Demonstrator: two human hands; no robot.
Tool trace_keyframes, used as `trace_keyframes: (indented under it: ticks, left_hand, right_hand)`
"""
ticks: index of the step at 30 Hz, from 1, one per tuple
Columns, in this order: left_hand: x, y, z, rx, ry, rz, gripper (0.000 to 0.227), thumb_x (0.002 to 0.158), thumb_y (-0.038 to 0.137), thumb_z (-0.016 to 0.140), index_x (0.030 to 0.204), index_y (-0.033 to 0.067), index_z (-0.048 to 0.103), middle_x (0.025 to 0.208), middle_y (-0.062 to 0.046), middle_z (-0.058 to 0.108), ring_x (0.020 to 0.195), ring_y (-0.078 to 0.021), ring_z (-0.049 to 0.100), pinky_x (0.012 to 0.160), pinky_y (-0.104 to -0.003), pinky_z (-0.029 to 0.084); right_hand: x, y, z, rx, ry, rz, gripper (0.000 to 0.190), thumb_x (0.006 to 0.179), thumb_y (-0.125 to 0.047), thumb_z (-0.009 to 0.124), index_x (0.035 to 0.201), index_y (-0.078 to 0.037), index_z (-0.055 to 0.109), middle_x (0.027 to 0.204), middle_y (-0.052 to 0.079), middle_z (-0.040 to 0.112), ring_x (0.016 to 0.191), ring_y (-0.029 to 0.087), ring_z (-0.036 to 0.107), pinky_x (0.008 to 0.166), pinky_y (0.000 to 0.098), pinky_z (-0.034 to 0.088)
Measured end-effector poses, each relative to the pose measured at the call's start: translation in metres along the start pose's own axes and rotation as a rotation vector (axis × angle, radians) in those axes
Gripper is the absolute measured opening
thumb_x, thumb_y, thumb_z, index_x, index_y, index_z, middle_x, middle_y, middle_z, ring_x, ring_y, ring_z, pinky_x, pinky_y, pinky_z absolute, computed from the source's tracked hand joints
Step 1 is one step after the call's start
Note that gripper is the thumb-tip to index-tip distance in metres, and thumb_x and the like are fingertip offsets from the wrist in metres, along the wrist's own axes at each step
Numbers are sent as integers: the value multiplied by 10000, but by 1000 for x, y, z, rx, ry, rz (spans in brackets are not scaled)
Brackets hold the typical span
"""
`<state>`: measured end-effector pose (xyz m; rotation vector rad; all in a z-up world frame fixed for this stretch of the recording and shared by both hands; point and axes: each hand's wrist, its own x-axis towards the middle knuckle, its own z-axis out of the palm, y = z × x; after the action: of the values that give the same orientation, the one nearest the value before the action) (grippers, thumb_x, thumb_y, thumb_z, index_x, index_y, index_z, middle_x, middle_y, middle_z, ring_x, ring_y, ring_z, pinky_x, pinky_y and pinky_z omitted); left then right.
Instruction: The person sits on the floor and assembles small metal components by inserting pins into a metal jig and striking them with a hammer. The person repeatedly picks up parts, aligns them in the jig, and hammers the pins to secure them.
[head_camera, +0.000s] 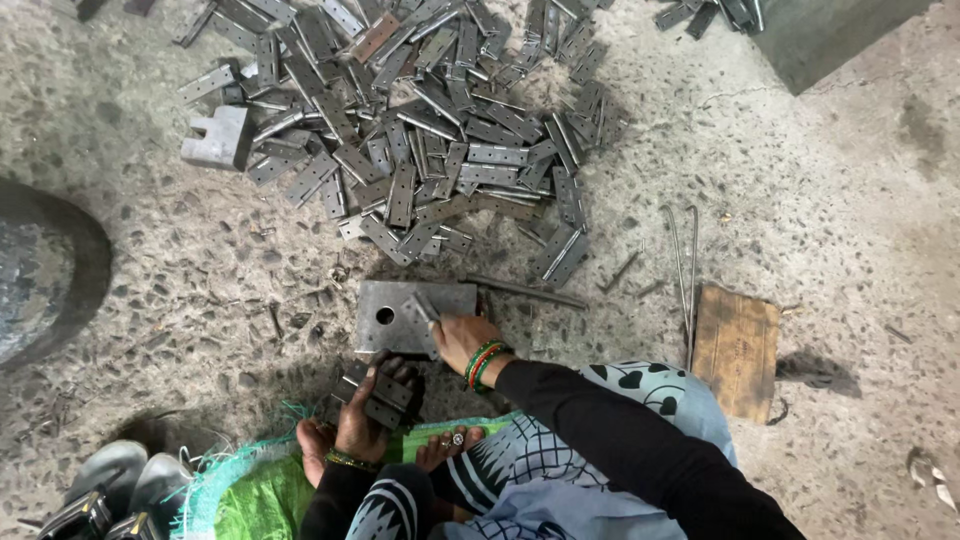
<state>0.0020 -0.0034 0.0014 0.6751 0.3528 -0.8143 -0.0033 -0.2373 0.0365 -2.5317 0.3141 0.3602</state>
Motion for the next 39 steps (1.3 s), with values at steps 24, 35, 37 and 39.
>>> trace_keyframes:
  ticks: [24, 35, 37, 39]
  left_hand:
    - [4, 3, -44, 21, 182, -29, 684, 869, 474, 706, 1422, 99, 564, 1359, -119, 627, 1214, -308, 593, 1012, -493, 501]
    - [-12, 18, 6, -55, 102, 24, 788, 951, 592, 520, 1532, 67, 437, 1517, -155, 538, 1372, -336, 517, 1129, -493, 408]
    - [-15, 19, 11, -68, 53, 11, 803, 945, 603, 519, 1526, 55, 435, 1519, -165, 531, 1378, -347, 510, 1140, -498, 401]
    - [-14, 19, 11, -6, 15, 62, 810, 928, 588, 554, 1533, 67, 420, 1543, -144, 511, 1411, -326, 485, 1155, -489, 389]
  right_hand:
    - [-10, -16, -31, 9, 69, -321, 413, 929, -510, 597, 1099, -162, 737, 1027, 71, 713, 808, 218, 661, 655, 369, 590]
    - [52, 190, -86, -18, 227, 843, 663, 865, -557, 782, 1214, -1, 688, 1092, 199, 715, 1034, 369, 707, 881, 478, 578]
    - [51, 159, -75, -231, 460, 571, 661, 841, -566, 819, 1132, 1, 643, 964, 219, 748, 940, 391, 708, 813, 489, 578]
    - [46, 108, -67, -80, 377, 449, 517, 880, -427, 777, 1199, -66, 589, 856, 165, 751, 710, 324, 721, 635, 473, 581]
